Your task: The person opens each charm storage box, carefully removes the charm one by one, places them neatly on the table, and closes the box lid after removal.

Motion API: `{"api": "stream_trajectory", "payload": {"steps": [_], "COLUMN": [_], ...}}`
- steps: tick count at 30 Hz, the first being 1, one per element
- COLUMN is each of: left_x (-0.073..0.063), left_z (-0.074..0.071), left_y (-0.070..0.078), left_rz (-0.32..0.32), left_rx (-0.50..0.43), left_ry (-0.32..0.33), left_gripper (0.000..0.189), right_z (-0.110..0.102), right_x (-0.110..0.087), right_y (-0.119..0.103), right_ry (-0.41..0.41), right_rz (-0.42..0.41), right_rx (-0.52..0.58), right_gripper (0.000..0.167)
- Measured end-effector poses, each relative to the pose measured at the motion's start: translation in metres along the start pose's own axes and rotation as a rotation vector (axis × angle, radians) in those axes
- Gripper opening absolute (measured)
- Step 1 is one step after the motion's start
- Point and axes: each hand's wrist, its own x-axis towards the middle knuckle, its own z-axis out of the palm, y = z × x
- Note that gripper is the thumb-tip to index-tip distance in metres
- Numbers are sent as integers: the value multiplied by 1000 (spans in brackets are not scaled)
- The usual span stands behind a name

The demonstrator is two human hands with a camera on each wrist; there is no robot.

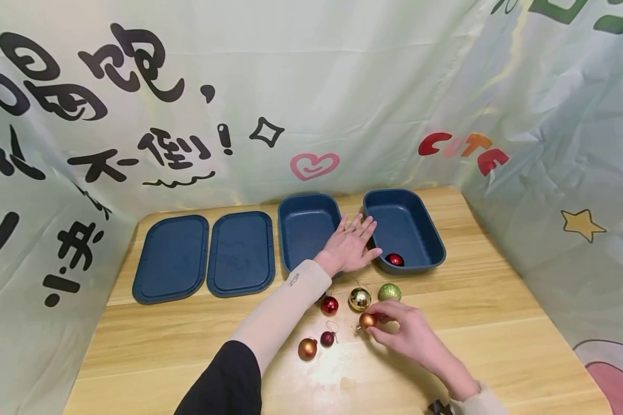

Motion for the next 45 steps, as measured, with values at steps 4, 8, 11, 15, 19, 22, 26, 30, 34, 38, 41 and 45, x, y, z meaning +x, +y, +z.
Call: {"api": "stream_trajectory", "payload": {"steps": [4, 8, 11, 15, 19, 22, 26, 30, 34, 38, 41, 45], "left_x": [-1, -1, -1, -1, -1, 0, -1, -1, -1, 0, 0, 0], "left_z": [-1, 0, 0, 0, 0, 0, 0, -1, 0, 0, 0, 0], "left_y": [0, 0, 0, 0, 0, 0, 0, 1, 1, 1, 0, 1], "left_rz": [3, 2, 3, 4, 1, -1, -3, -6, -11, -12, -6, 0], "left_rx": [0, 10, 7, 0, -2, 0, -1, -11, -16, -18, -19, -29], "left_ry": [5, 1, 1, 8, 4, 3, 5, 3, 3, 0, 4, 9], "left_gripper": [78, 78, 78, 78, 78, 78, 78, 78, 79, 79, 78, 77], "right_z": [7, 12, 15, 17, 19, 20, 20, 21, 21, 21, 21, 19], "right_x": [-3, -6, -8, -11, -12, -13, -13, -12, -12, -12, -13, -13], "right_y": [1, 2, 3, 3, 4, 4, 4, 5, 6, 7, 8, 8], "right_ry": [-9, -7, -2, -3, -12, -18, -17, -20, -30, -29, -30, -36], "right_rz": [-2, 5, 11, 18, 29, 39, 42, 37, 39, 33, 31, 41], "right_rx": [9, -8, -21, -6, 23, 28, 20, 26, 35, 33, 31, 26], "right_gripper": [37, 36, 36, 37, 37, 37, 36, 35, 36, 36, 36, 36]}}
